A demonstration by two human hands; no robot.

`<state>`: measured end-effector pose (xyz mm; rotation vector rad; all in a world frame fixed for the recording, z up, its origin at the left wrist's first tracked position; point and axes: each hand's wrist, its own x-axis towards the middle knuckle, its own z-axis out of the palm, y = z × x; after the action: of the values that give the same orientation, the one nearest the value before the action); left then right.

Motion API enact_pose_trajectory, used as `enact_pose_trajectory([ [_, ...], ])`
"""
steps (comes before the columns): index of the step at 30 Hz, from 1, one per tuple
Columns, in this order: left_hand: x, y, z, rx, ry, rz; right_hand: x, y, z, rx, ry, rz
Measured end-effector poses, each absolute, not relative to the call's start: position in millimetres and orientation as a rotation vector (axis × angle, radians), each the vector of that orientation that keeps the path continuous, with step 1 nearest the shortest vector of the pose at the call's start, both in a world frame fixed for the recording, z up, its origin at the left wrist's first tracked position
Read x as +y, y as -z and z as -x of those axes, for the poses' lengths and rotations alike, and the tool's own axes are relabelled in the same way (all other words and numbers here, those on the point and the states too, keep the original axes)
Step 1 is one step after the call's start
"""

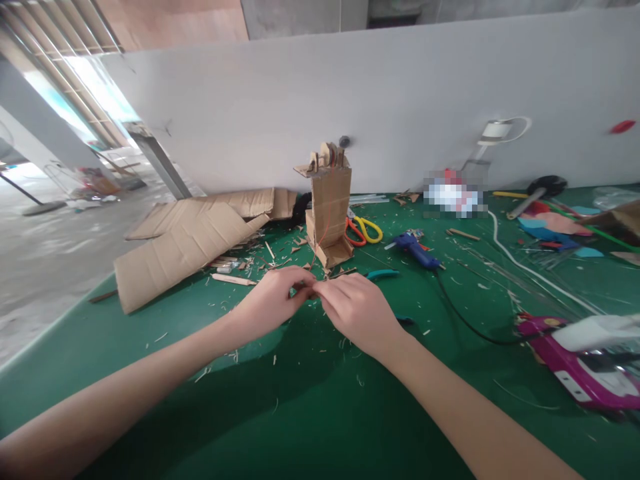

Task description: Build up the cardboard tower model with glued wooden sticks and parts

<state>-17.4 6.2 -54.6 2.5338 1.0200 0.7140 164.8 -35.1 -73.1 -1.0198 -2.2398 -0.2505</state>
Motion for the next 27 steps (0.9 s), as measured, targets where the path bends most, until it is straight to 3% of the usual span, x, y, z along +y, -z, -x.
enact_pose_trajectory([
  [6,5,58,17,1.089,-0.650,-2.531,-33,76,-160,-2.287,0.262,1.106],
  [12,20,47,23,1.045,-0.904,-2.346,-30,77,-160,-2.281,0.215,1.115],
  [15,32,38,31,1.079,-0.970,-1.893,-30,76,-163,-2.215,0.143,1.127],
  [21,50,27,43,0.668,-1.172,-0.926,-31,77,-164,-1.993,-0.168,1.229],
  [27,39,39,36,0.752,-1.016,-1.367,-29,75,-166,-1.669,-0.443,1.275],
])
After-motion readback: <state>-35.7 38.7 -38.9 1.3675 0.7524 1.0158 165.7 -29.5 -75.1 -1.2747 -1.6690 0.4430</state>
